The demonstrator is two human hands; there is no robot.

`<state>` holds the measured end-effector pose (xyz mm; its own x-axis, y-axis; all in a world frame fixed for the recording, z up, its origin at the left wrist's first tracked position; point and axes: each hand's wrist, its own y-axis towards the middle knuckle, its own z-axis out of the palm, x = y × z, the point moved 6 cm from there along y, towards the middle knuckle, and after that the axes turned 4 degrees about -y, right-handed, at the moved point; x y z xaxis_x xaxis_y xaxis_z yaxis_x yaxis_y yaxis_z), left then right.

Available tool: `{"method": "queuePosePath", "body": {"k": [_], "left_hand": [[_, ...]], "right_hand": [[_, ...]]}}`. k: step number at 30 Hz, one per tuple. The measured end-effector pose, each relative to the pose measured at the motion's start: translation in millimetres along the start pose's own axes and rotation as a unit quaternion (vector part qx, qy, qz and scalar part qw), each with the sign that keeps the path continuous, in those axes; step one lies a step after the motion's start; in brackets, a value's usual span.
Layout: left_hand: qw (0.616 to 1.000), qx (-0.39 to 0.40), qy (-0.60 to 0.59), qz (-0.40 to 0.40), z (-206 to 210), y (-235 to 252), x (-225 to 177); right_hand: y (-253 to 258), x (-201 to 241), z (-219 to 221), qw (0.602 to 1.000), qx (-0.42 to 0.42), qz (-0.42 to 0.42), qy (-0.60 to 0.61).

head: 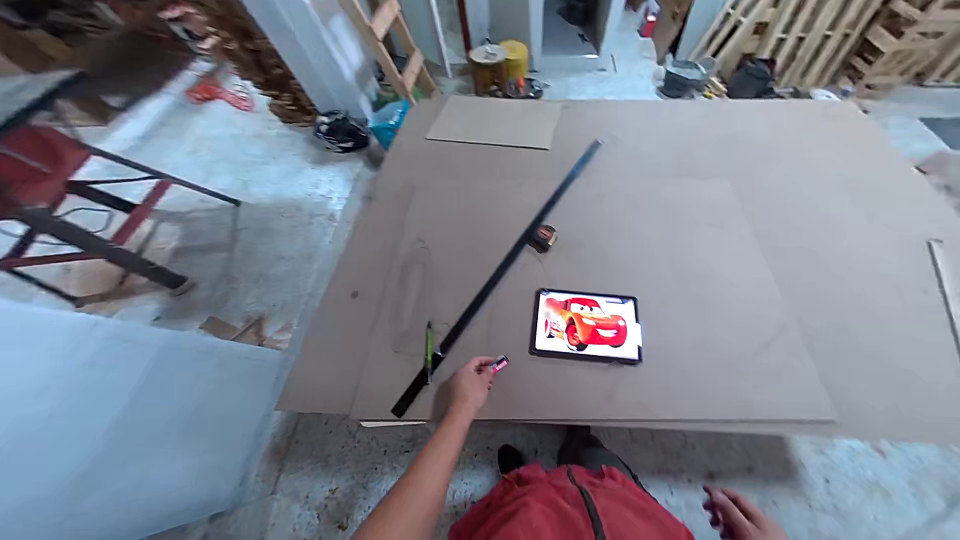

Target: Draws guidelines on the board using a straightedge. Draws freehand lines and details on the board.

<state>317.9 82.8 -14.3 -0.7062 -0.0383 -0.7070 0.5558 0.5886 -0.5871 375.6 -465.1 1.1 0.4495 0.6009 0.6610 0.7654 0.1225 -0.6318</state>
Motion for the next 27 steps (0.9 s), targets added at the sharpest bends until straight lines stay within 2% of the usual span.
{"method": "queuePosePath", "body": {"k": [3,7,11,13,15,18,22,27], "left_hand": [[0.999,-0.045,-0.008,0.016,-8,-12,11],[0.991,-0.13,0.004,0.0,-41,-42,32],[0.965,-0.252,0.07,-0.019,-82,-49,48],[0.954,-0.277,0.109,-0.043,-96,-47,45],[0.948,-0.267,0.156,-0.078,-103,-39,42],[0.939,-0.211,0.25,-0.104,-107,-12,31],[0.912,-0.187,0.359,-0.071,-105,7,6],[0.925,-0.118,0.345,-0.107,-108,25,12]], "right_hand": [[25,3,-13,1.0,-0.019,-0.003,-0.021],[61,21,-37,0.999,-0.009,-0.03,-0.033],[106,33,-60,0.998,0.004,-0.035,-0.06],[121,41,-68,0.996,0.009,-0.034,-0.08],[128,53,-73,0.995,0.007,-0.035,-0.09],[134,72,-74,0.994,-0.003,-0.061,-0.096],[127,82,-60,0.993,-0.016,-0.07,-0.09],[101,81,-6,0.995,-0.006,-0.04,-0.091]]}}
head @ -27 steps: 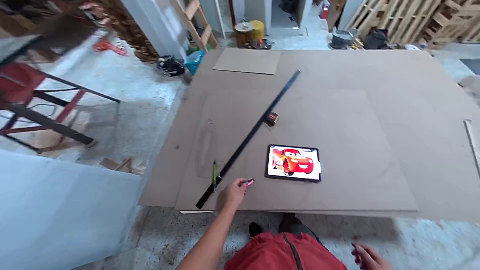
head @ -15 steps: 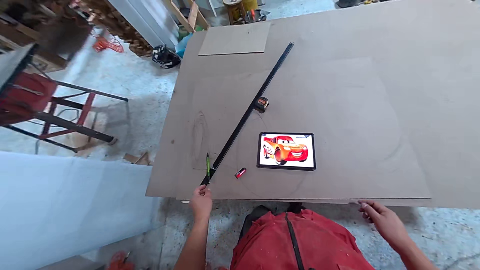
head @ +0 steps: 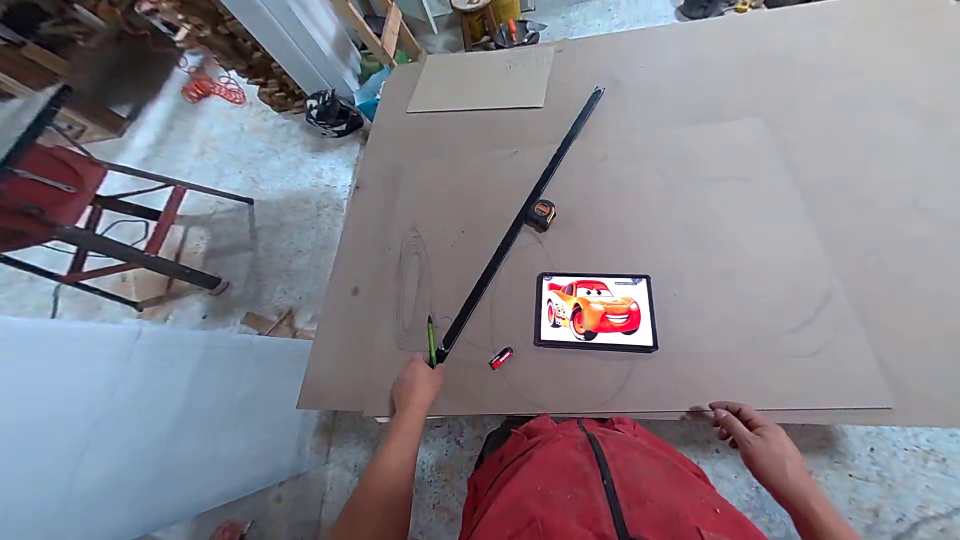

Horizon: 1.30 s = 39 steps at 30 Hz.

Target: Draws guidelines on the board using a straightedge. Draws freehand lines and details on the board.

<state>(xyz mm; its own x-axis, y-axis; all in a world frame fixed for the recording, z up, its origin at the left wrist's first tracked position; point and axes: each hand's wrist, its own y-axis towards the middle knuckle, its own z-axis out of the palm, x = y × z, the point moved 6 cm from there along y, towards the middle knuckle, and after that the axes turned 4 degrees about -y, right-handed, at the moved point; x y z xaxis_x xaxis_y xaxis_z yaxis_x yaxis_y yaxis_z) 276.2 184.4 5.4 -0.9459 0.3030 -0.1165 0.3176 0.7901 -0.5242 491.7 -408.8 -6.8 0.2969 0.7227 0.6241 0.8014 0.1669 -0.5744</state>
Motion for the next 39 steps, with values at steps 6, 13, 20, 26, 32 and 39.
{"method": "queuePosePath", "body": {"k": [6,13,20,26,32,39], "left_hand": [[0.992,0.106,-0.029,0.069,-9,39,18],[0.946,0.165,-0.256,0.114,-17,41,34],[0.883,0.119,-0.404,0.209,-31,-4,25],[0.892,0.071,-0.41,0.178,-36,-51,66],[0.888,0.029,-0.449,0.095,-39,-91,148],[0.858,-0.061,-0.505,0.074,-60,-94,257]], "right_hand": [[-39,14,70,1.0,0.015,0.01,0.011],[-75,22,122,0.998,-0.001,0.044,0.042],[-76,47,147,0.999,0.034,0.016,0.028],[-36,67,142,0.996,0.085,-0.021,-0.019],[-14,102,161,0.991,0.116,-0.058,-0.041],[-55,168,256,0.967,0.178,-0.146,-0.109]]}}
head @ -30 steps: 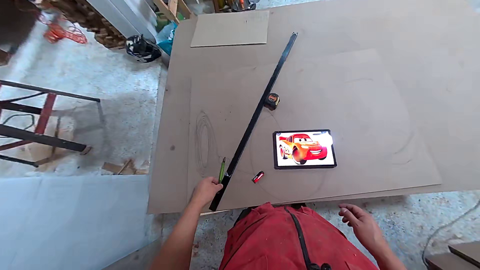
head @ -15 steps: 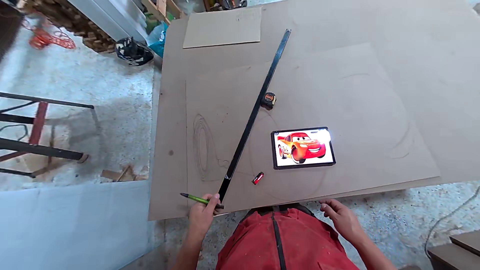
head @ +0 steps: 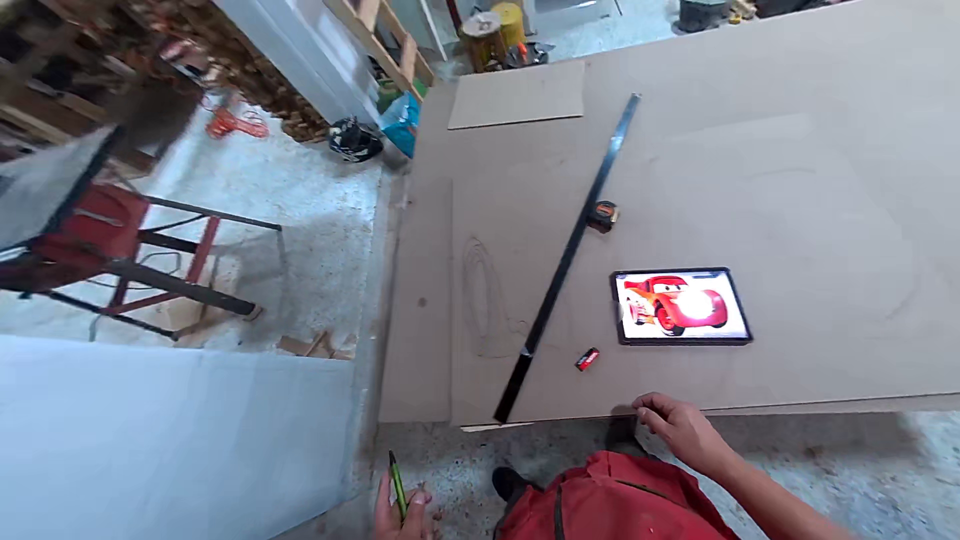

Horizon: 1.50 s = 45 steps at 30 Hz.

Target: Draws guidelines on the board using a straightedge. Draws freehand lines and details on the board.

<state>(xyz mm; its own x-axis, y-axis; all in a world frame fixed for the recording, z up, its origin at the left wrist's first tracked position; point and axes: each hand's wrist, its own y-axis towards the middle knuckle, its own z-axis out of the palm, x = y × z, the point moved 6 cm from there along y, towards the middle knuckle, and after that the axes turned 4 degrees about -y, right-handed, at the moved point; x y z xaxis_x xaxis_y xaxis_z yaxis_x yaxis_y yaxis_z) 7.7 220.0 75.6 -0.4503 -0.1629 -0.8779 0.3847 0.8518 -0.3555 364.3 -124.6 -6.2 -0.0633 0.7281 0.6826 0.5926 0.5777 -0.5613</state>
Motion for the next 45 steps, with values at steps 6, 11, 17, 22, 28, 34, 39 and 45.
{"method": "queuePosePath", "body": {"k": [6,11,17,22,28,34,39,45], "left_hand": [[0.993,0.0,-0.097,0.065,-131,24,20],[0.961,0.15,-0.187,0.14,-198,56,18],[0.972,0.158,-0.111,0.132,-190,116,-33],[0.977,0.113,-0.147,0.104,-133,180,-51],[0.973,0.161,-0.115,0.119,-42,259,-70],[0.941,0.268,-0.111,0.172,78,366,-90],[0.9,0.354,-0.139,0.211,162,437,-104],[0.899,0.316,-0.081,0.292,193,449,-109]], "right_hand": [[6,91,114,0.999,0.013,-0.028,-0.018],[-4,147,193,0.995,0.064,-0.072,-0.039],[10,145,191,0.999,-0.011,-0.031,0.035],[93,186,112,0.989,-0.118,-0.044,0.073],[283,268,12,0.944,-0.243,-0.159,0.154],[446,301,-37,0.817,-0.421,-0.224,0.323],[466,300,-32,0.819,-0.458,-0.209,0.274],[472,303,-39,0.807,-0.474,-0.217,0.278]]}}
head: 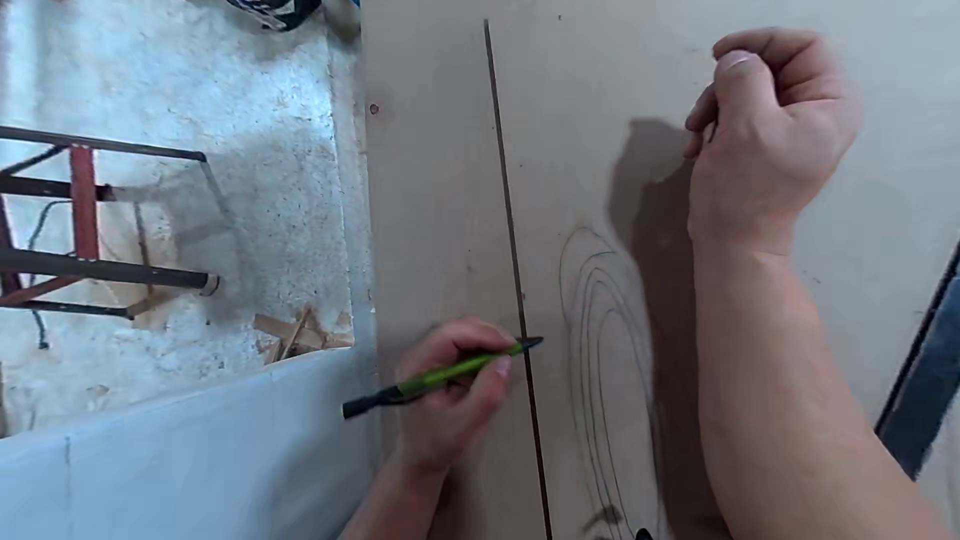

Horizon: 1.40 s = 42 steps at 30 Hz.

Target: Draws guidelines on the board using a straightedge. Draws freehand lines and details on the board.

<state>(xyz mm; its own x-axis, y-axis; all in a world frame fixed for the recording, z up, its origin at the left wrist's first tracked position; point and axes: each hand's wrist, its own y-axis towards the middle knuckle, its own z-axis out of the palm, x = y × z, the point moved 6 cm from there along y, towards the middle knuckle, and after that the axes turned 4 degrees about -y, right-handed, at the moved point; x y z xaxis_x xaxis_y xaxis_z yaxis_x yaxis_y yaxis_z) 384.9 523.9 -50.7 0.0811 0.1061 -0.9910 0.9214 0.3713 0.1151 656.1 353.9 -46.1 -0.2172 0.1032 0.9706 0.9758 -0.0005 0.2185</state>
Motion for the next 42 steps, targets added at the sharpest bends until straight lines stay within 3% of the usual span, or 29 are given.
{"method": "queuePosePath", "body": {"k": [5,10,15,19,33,42], "left_hand": [[0.999,0.033,0.024,0.002,17,-6,-2],[0.999,-0.012,0.05,0.008,15,-5,-1],[0.997,0.02,0.066,0.019,20,-9,-1],[0.998,-0.008,0.059,0.006,14,-7,-3],[0.996,0.023,0.081,0.015,23,-12,-3],[0.997,-0.029,0.075,0.014,8,5,-3]], "right_hand": [[1,0,-1,1.0,-0.004,-0.018,0.011],[2,2,-3,1.0,-0.005,-0.018,0.015],[3,2,-6,0.999,-0.029,-0.033,0.013],[4,0,-10,0.997,-0.061,-0.034,0.014],[6,-1,-8,0.998,-0.052,-0.032,0.021],[5,-1,-8,0.999,-0.041,-0.025,0.008]]}}
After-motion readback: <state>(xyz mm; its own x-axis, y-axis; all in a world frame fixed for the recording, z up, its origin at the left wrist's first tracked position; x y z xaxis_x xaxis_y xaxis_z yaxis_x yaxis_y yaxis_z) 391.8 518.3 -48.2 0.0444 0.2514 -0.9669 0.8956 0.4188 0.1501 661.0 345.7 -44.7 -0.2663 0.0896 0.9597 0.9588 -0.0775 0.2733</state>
